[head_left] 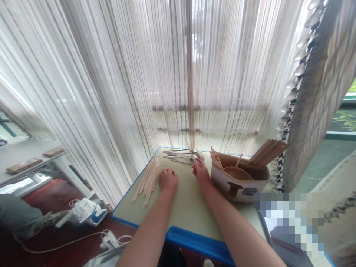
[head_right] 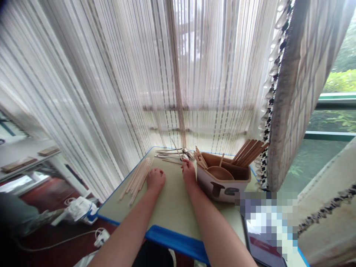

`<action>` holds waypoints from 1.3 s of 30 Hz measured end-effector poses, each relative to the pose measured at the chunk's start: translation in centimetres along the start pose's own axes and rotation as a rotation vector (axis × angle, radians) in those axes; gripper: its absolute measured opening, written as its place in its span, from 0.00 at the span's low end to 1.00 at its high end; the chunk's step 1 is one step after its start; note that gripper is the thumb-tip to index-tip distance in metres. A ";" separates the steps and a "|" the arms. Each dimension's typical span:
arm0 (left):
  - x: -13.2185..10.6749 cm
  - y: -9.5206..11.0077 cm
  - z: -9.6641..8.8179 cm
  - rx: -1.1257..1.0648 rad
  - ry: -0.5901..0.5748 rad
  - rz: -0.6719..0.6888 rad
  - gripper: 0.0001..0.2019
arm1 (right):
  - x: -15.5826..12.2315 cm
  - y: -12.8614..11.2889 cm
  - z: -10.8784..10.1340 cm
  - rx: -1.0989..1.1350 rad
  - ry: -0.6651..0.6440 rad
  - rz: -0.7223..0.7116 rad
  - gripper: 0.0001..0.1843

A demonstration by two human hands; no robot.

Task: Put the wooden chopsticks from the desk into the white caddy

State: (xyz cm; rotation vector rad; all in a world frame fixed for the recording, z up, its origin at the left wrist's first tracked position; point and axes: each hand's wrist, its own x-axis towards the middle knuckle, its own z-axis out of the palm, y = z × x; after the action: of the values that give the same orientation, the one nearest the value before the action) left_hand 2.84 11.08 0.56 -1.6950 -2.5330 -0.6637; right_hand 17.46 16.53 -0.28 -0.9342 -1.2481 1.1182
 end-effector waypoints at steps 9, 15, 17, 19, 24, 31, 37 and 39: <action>0.2 0.0 0.0 -0.027 0.001 -0.008 0.10 | -2.5 -2.3 2.0 0.516 -0.298 0.380 0.17; 0.1 0.2 -0.2 -0.033 -0.022 -0.039 0.11 | -1.7 -1.0 0.7 0.400 -0.252 0.420 0.14; 0.1 0.3 -0.4 -0.036 -0.033 -0.047 0.11 | -1.6 -0.7 0.6 0.392 -0.236 0.425 0.14; 0.0 0.3 -0.4 -0.038 -0.037 -0.052 0.12 | -1.7 -0.7 0.7 0.389 -0.240 0.421 0.16; 0.1 0.3 -0.1 -0.034 -0.016 -0.045 0.11 | -1.9 -1.0 0.9 0.359 -0.212 0.349 0.38; 0.2 0.1 0.0 -0.029 -0.014 -0.033 0.11 | -0.9 -0.3 0.3 0.280 -0.005 0.268 0.41; 0.1 0.2 -0.2 -0.033 -0.020 -0.027 0.11 | -1.2 -0.2 1.0 0.173 -0.019 0.233 0.24; 0.1 0.3 -0.1 -0.028 -0.006 -0.025 0.11 | -1.5 -0.3 1.3 0.067 -0.012 0.149 0.25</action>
State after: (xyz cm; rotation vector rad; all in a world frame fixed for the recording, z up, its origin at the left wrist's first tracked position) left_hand 3.03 11.21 0.77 -1.6792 -2.5648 -0.6993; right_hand 16.23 14.98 -0.22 -0.9834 -1.1578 1.2764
